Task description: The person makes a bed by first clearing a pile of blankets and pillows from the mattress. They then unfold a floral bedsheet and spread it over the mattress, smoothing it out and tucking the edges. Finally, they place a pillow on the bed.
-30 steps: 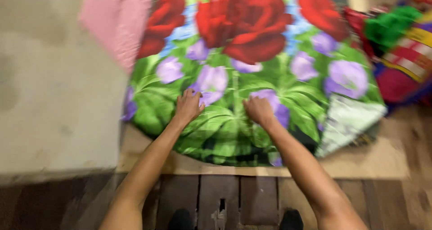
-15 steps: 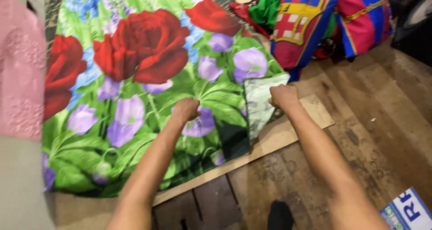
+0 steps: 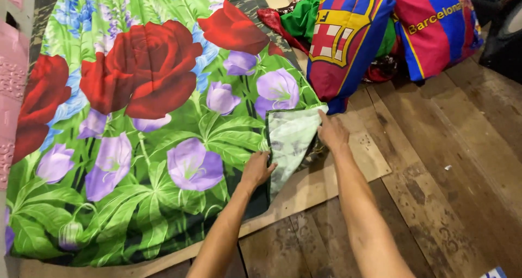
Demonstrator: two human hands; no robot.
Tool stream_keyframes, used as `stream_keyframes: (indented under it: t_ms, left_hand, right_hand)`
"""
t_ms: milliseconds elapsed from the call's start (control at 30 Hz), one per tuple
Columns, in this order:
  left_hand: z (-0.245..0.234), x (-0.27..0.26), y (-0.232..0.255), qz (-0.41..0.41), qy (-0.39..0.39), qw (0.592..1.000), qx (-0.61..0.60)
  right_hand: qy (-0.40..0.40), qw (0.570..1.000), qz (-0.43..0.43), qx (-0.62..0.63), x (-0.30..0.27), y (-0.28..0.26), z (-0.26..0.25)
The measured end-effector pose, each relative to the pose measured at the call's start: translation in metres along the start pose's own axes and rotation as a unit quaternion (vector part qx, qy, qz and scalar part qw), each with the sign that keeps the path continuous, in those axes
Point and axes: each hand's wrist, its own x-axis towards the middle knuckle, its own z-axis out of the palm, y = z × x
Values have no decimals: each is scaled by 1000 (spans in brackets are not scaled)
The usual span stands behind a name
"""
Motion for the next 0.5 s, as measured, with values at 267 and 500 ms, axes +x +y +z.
stream_keyframes:
  t_ms: [267, 500]
  left_hand:
    - [28, 41, 32, -70, 59, 975, -204]
    - [72, 12, 115, 150, 97, 953, -246]
  right_hand:
    - [112, 991, -61, 39, 59, 30, 42]
    - [190, 978, -3, 87, 20, 80, -1]
